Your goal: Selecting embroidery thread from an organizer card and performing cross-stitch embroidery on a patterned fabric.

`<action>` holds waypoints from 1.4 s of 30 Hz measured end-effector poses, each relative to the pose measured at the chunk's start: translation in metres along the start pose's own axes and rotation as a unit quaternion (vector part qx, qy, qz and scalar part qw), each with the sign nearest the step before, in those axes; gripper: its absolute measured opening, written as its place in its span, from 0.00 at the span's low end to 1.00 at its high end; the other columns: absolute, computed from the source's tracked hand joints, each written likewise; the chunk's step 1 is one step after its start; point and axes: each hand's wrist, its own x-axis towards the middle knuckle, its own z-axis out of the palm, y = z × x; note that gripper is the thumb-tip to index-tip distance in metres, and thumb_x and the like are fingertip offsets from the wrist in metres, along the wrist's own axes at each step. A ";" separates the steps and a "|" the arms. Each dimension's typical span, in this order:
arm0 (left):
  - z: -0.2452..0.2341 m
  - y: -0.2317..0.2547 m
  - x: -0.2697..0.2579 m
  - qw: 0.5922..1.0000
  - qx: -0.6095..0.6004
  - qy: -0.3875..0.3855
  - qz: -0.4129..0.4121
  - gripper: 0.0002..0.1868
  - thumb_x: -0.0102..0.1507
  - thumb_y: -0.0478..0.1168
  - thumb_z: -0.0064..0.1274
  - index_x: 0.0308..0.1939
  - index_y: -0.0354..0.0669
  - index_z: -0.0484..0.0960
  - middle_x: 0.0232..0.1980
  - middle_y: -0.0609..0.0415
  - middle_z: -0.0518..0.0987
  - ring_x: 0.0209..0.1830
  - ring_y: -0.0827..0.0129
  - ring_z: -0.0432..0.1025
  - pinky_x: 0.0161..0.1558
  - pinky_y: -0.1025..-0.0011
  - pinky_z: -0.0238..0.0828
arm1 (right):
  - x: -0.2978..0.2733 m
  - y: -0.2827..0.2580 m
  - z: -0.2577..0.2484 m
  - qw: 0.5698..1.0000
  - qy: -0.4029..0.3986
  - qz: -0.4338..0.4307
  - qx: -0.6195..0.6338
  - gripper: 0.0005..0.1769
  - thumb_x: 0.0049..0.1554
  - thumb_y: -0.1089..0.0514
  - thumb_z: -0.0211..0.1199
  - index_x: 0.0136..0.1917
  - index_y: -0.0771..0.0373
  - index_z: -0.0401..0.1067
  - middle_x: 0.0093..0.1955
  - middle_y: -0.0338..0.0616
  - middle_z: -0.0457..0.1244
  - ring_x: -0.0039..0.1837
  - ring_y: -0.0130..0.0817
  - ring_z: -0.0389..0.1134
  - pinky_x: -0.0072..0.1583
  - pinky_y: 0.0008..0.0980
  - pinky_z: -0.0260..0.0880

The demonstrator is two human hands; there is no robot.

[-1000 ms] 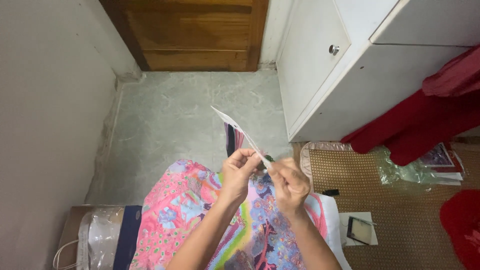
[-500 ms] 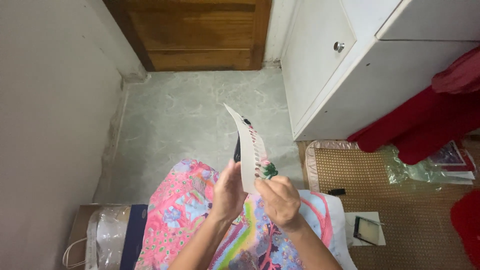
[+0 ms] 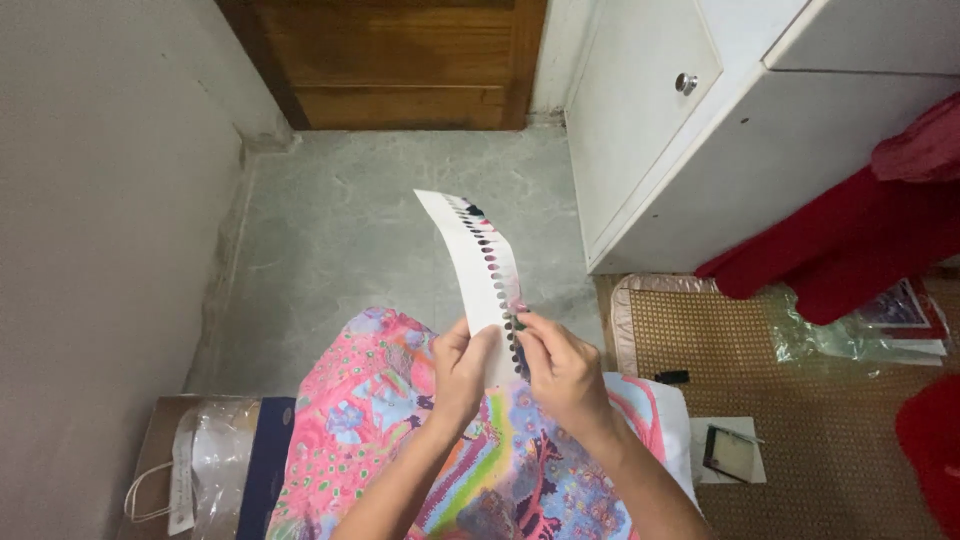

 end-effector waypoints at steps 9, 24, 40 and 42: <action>0.005 0.034 -0.002 0.975 0.112 -0.031 0.191 0.14 0.64 0.39 0.51 0.24 0.40 0.79 0.26 0.49 0.74 0.30 0.67 0.70 0.36 0.64 0.70 | 0.008 0.004 0.012 0.976 -0.024 -0.135 -0.168 0.09 0.62 0.68 0.57 0.55 0.70 0.74 0.34 0.49 0.67 0.35 0.43 0.73 0.37 0.33 0.75; -0.007 0.028 0.012 0.974 0.102 -0.079 0.188 0.15 0.64 0.40 0.51 0.23 0.41 0.76 0.26 0.50 0.73 0.31 0.66 0.69 0.38 0.65 0.68 | 0.011 0.022 0.015 0.987 -0.075 -0.071 -0.120 0.06 0.65 0.65 0.51 0.52 0.65 0.69 0.30 0.49 0.64 0.31 0.43 0.71 0.34 0.35 0.73; -0.015 0.027 0.029 0.965 0.137 -0.020 0.223 0.16 0.66 0.41 0.51 0.24 0.39 0.78 0.28 0.47 0.76 0.34 0.57 0.74 0.45 0.62 0.70 | 0.004 0.060 -0.019 0.989 0.016 0.104 -0.099 0.07 0.67 0.63 0.40 0.51 0.61 0.60 0.42 0.50 0.71 0.35 0.40 0.73 0.35 0.35 0.72; -0.015 0.039 0.028 0.964 0.145 -0.009 0.223 0.15 0.66 0.40 0.50 0.25 0.39 0.79 0.29 0.45 0.76 0.34 0.55 0.74 0.46 0.60 0.70 | -0.008 0.080 -0.021 0.984 0.026 0.139 -0.109 0.05 0.67 0.61 0.43 0.52 0.60 0.60 0.39 0.46 0.71 0.35 0.39 0.73 0.38 0.35 0.72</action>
